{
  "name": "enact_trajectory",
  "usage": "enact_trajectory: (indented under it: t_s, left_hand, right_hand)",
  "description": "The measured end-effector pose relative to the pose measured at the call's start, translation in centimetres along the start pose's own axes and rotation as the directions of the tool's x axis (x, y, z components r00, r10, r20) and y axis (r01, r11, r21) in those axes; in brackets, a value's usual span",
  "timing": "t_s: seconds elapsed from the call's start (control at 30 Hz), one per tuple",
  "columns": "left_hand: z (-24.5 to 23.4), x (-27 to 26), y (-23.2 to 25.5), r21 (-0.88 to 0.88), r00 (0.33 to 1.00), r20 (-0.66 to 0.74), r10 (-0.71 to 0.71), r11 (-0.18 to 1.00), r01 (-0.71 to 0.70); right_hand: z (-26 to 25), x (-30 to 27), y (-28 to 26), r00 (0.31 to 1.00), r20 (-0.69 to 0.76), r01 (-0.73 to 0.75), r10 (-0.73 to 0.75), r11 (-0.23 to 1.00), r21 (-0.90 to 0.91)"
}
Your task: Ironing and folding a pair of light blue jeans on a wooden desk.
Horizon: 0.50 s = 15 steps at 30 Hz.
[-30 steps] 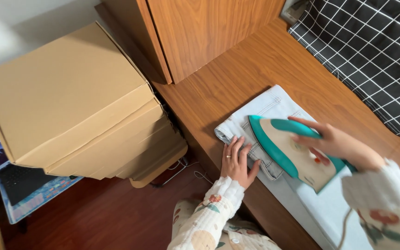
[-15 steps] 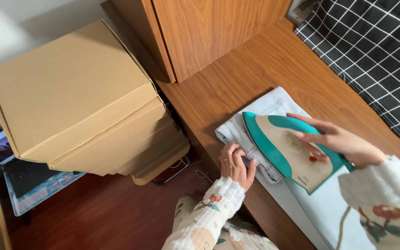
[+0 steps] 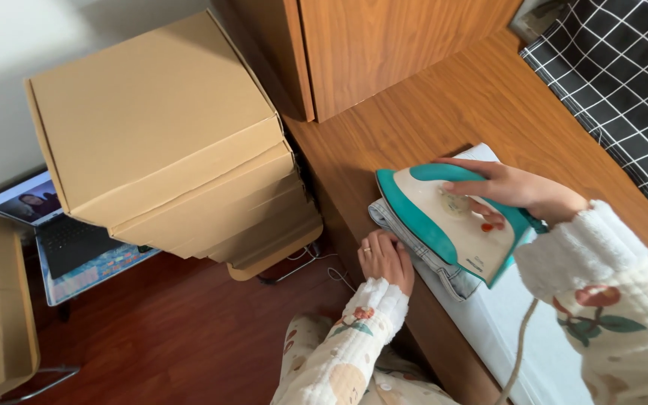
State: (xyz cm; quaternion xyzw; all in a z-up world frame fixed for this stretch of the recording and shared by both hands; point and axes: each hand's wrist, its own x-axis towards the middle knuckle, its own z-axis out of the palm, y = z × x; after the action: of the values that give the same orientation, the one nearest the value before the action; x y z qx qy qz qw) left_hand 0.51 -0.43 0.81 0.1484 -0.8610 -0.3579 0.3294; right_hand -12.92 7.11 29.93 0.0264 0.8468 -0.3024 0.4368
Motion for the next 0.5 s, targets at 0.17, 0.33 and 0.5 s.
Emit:
enact_trajectory:
  t_s: [0.17, 0.33, 0.5]
  left_hand:
    - [0.6, 0.1, -0.9, 0.080, 0.999, -0.011, -0.043, 0.996, 0.044]
    - [0.7, 0.1, -1.1, 0.073, 0.999, 0.032, -0.025, 0.997, 0.022]
    - [1.6, -0.3, -1.8, 0.057, 0.999, 0.053, -0.013, 0.998, 0.010]
  right_hand:
    - [-1.8, 1.6, 6.7, 0.997, -0.021, 0.066, -0.073, 0.966, -0.251]
    - [-1.9, -0.6, 14.1, 0.994, -0.015, 0.106, -0.106, 0.994, -0.008]
    - [-1.3, 0.0, 15.6, 0.968, -0.013, 0.251, -0.251, 0.968, 0.013]
